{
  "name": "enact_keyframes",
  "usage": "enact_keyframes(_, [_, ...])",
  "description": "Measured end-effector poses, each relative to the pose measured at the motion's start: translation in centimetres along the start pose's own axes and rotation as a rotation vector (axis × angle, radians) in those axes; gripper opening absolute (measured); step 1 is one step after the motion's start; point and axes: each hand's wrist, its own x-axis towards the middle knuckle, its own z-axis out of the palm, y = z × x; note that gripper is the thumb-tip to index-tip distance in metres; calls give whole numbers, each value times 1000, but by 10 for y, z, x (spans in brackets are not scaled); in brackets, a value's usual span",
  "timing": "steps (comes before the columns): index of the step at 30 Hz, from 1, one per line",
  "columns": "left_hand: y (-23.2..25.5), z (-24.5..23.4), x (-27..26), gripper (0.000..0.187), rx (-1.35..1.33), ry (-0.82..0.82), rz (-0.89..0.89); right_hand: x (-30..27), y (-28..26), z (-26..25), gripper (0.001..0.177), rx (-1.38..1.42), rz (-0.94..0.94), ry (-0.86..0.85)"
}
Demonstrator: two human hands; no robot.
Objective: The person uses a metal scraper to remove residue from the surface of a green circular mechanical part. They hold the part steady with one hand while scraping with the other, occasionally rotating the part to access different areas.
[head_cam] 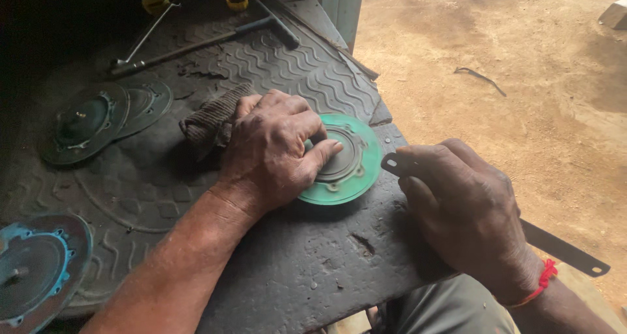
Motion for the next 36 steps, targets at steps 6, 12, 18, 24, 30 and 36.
enact_keyframes(6, [-3,-1,-2,16,12,72,98,0,0,0,24,43,32,0])
enact_keyframes(12, [1,-4,-1,9,-2,77,102,0,1,1,25,26,31,8])
enact_keyframes(18, [2,-7,-1,8,30,82,115,0,2,2,23,18,13,11])
enact_keyframes(24, [-4,-8,0,32,139,154,100,1,2,2,24,18,-6,7])
enact_keyframes(30, [-15,-13,4,59,267,345,47,-1,4,2,23,38,30,18])
enact_keyframes(36, [-17,-15,-2,48,202,324,50,-2,3,3,24,46,-4,83])
